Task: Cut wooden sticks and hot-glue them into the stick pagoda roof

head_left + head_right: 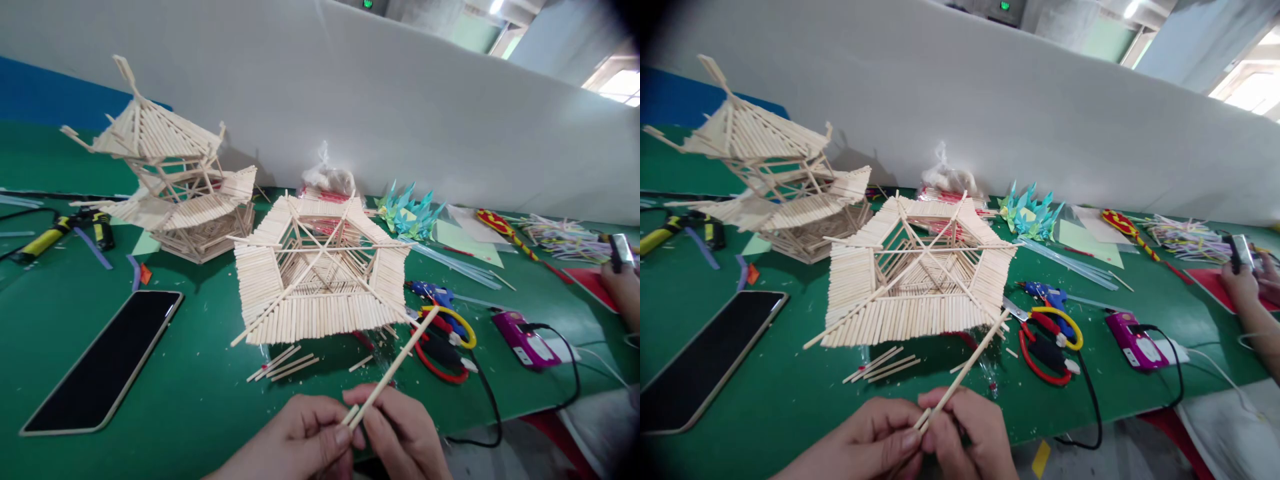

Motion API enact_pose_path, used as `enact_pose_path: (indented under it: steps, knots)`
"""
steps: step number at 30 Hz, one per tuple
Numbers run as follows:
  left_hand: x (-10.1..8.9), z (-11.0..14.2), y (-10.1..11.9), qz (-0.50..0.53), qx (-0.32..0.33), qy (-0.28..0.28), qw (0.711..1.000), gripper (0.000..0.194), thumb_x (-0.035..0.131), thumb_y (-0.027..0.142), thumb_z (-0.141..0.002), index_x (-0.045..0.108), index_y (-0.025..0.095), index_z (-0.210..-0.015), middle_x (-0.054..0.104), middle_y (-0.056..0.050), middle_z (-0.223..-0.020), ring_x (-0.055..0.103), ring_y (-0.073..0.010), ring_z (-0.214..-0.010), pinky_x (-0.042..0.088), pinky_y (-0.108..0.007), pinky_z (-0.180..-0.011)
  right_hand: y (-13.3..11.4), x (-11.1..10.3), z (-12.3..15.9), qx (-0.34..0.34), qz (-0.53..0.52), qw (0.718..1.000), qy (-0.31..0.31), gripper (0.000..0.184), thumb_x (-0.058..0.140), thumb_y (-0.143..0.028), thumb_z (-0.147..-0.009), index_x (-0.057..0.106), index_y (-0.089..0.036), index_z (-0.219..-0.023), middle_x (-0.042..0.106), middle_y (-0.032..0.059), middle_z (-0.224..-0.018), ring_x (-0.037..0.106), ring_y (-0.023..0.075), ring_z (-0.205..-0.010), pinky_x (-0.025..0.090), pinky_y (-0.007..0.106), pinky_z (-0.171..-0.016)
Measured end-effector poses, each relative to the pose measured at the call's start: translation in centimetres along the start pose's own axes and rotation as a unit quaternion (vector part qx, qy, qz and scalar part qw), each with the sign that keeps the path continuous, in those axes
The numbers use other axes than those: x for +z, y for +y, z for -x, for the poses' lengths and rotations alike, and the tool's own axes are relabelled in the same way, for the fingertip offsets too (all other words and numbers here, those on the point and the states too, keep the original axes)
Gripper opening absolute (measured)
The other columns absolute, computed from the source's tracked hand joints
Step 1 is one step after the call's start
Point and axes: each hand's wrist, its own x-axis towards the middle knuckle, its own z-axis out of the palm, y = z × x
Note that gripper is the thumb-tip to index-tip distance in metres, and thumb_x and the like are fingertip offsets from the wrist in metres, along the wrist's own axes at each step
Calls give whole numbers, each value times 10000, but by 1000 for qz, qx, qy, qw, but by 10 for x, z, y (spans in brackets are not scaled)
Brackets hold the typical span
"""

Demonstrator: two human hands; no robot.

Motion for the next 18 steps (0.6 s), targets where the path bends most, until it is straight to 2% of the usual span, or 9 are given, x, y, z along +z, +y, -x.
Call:
enact_pose_path:
  steps: [1,3,6,10,15,18]
  knots:
    - [3,-2,1,34,-13,-10,999,306,642,460,-690,630,156,-722,578,19,-524,438,-73,-446,289,-189,-473,-6,4,-5,28,-19,999,-4,187,453,-219,-849,639,-223,-863,621,-14,-557,592,111,-518,457,176,-500]
    - [6,-5,6,99,-39,-32,994,291,651,430,-688,614,142,-718,624,-11,-528,491,-82,-426,340,-195,-475,-14,6,-13,48,-50,998,-3,213,439,-241,-859,631,-196,-778,579,-23,-502,562,101,-497,437,174,-501]
    - [7,-7,13,137,-44,-51,988,285,650,399,-703,602,119,-729,662,-53,-584,553,-89,-432,382,-190,-469,-18,2,-19,66,-87,994,13,210,448,-277,-861,629,-183,-812,559,-30,-504,529,95,-482,418,175,-485]
    - [7,-10,19,132,-18,-58,989,268,612,376,-744,599,108,-754,656,-56,-582,562,-86,-411,394,-184,-450,-16,1,-20,57,-97,992,48,190,458,-270,-864,633,-198,-882,564,-37,-537,543,93,-515,429,168,-507]
    - [7,-12,23,108,-12,-67,992,267,612,377,-742,614,110,-746,606,-19,-519,491,-52,-366,322,-144,-391,-18,4,-22,31,-67,991,110,167,472,-226,-856,640,-221,-856,588,-38,-597,553,84,-547,428,155,-518]
    - [8,-12,25,99,-16,-75,992,270,608,384,-745,619,114,-754,597,-13,-518,470,-46,-364,321,-143,-391,-20,4,-22,23,-67,991,117,164,468,-226,-859,632,-223,-858,565,-48,-561,537,82,-513,412,158,-482]
